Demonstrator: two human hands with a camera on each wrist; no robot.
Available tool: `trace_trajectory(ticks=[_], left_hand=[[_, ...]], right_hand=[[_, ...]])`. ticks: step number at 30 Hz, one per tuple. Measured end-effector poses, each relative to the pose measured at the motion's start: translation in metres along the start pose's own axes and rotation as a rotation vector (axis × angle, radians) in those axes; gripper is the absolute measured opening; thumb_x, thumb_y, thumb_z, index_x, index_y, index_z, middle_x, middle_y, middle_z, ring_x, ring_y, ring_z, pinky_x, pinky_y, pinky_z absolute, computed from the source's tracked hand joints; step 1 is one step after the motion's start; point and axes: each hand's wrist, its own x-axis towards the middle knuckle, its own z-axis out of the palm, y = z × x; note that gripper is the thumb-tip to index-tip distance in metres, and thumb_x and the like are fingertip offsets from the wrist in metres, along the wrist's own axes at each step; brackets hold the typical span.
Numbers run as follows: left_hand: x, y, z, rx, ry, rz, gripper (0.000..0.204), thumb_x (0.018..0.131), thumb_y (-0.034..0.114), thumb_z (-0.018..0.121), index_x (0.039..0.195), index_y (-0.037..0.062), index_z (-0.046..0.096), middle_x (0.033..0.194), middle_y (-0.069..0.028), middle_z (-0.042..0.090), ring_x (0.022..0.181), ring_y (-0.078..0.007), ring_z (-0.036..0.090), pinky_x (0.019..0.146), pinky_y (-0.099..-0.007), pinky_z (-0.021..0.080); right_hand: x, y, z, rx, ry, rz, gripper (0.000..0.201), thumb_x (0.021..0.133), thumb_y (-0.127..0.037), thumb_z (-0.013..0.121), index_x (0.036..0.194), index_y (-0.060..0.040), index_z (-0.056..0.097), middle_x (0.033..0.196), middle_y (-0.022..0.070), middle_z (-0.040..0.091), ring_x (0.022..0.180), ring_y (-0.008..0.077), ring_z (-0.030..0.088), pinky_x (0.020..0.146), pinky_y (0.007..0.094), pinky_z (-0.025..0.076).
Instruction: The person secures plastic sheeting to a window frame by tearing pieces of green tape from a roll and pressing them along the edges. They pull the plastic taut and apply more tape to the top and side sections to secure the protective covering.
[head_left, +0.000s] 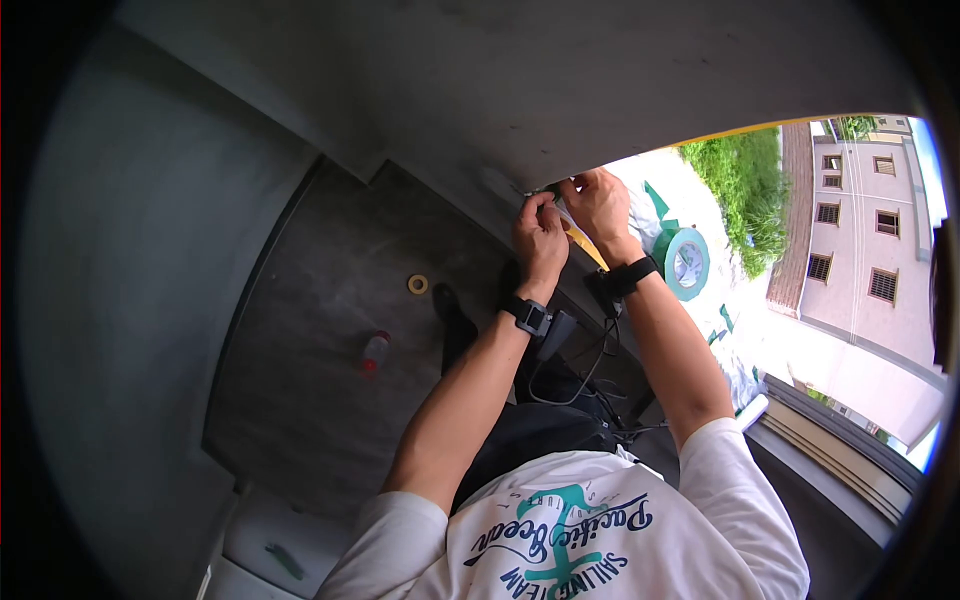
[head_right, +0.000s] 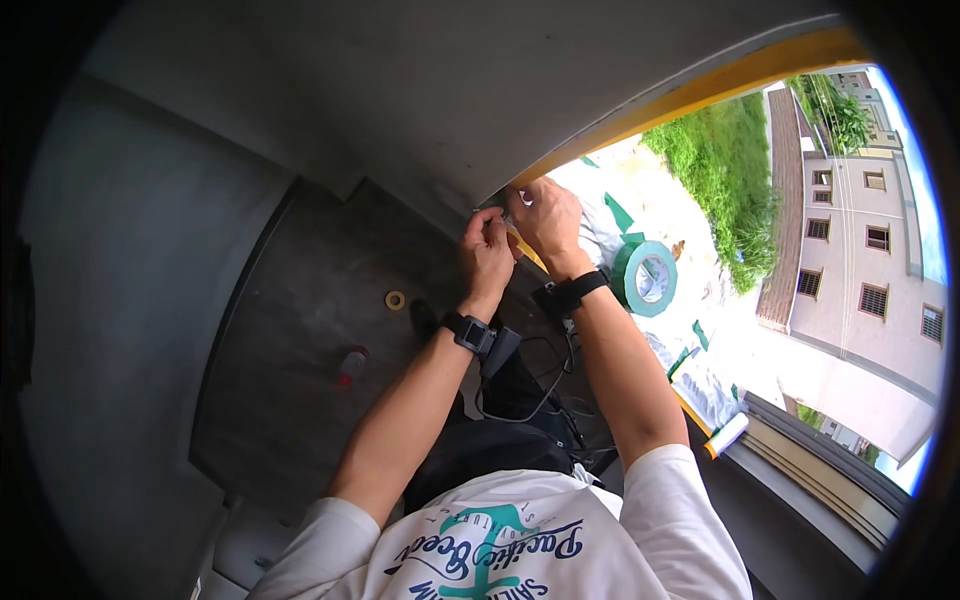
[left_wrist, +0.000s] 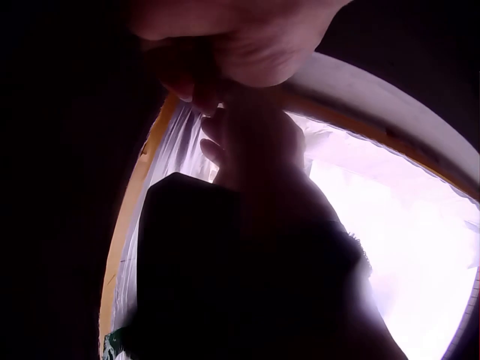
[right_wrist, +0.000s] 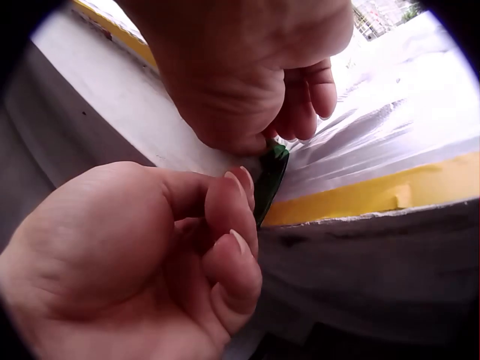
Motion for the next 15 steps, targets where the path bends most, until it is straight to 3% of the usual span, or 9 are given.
trace_trajectory(ticks=[2,3,7,9,10,12,13,15], left_hand=[[0.002,-0.007,-0.007,0.173,0.001,0.193,0.022,0.102,0.011,0.051,0.116,-0.0007,0.064,0.103,-0.0220,0.071,0.096,-0.0324,0.070,0.084,-0.0388,0.054],[-0.002,-0.004,-0.008,0.219,-0.041,0.214,0.028,0.103,0.014,0.048,0.123,0.0023,0.063,0.113,-0.0232,0.069,0.105,-0.0361,0.068,0.089,-0.0390,0.053],[0.000,0.004,-0.002,0.346,-0.123,0.325,0.034,0.104,0.017,0.044,0.131,0.0044,0.060,0.117,-0.0219,0.069,0.108,-0.0392,0.067,0.090,-0.0404,0.053],[0.003,0.010,0.000,0.361,-0.132,0.465,0.040,0.103,0.024,0.044,0.134,0.0020,0.058,0.098,-0.0161,0.071,0.084,-0.0238,0.067,0.081,-0.0348,0.054],[0.004,0.013,0.000,0.363,-0.137,0.468,0.040,0.103,0.024,0.044,0.134,0.0020,0.058,0.098,-0.0161,0.071,0.084,-0.0238,0.067,0.081,-0.0348,0.054],[0.006,0.020,-0.002,0.458,-0.197,0.441,0.044,0.102,0.026,0.042,0.134,-0.0001,0.057,0.122,-0.0253,0.066,0.108,-0.0361,0.066,0.094,-0.0388,0.050],[0.006,0.024,-0.002,0.461,-0.203,0.442,0.044,0.102,0.026,0.042,0.134,-0.0001,0.057,0.122,-0.0253,0.066,0.108,-0.0361,0.066,0.094,-0.0388,0.050],[0.009,0.027,-0.004,0.483,-0.250,0.348,0.044,0.101,0.021,0.038,0.139,0.0081,0.054,0.136,-0.0222,0.058,0.124,-0.0408,0.056,0.103,-0.0414,0.047]], right_hand=[[-0.002,0.003,0.002,-0.006,-0.004,0.020,0.014,0.086,-0.020,0.067,0.088,-0.0069,0.070,0.082,0.0115,0.070,0.074,0.0331,0.069,0.068,0.0403,0.054],[-0.004,0.005,0.004,-0.002,0.012,0.006,0.014,0.086,-0.021,0.067,0.089,-0.0073,0.070,0.083,0.0117,0.071,0.075,0.0331,0.069,0.068,0.0406,0.054],[-0.009,0.014,0.011,-0.011,0.067,-0.001,0.015,0.086,-0.022,0.067,0.092,-0.0079,0.068,0.088,0.0128,0.070,0.078,0.0342,0.068,0.068,0.0428,0.054],[-0.011,0.017,0.017,-0.012,0.107,-0.017,0.016,0.087,-0.023,0.066,0.092,-0.0082,0.065,0.087,0.0125,0.068,0.077,0.0354,0.067,0.067,0.0448,0.053],[-0.011,0.019,0.019,-0.011,0.113,-0.014,0.016,0.087,-0.023,0.066,0.092,-0.0082,0.065,0.087,0.0125,0.068,0.077,0.0354,0.067,0.067,0.0448,0.053],[-0.012,0.022,0.023,-0.002,0.147,-0.042,0.015,0.087,-0.023,0.065,0.090,-0.0085,0.064,0.086,0.0125,0.067,0.077,0.0357,0.066,0.066,0.0459,0.053],[-0.013,0.022,0.022,-0.001,0.152,-0.036,0.015,0.087,-0.023,0.065,0.090,-0.0085,0.064,0.086,0.0125,0.067,0.077,0.0357,0.066,0.066,0.0459,0.053],[-0.014,0.023,0.022,0.028,0.119,-0.010,0.017,0.085,-0.017,0.068,0.099,-0.0082,0.069,0.091,0.0101,0.070,0.079,0.0318,0.069,0.070,0.0396,0.055]])
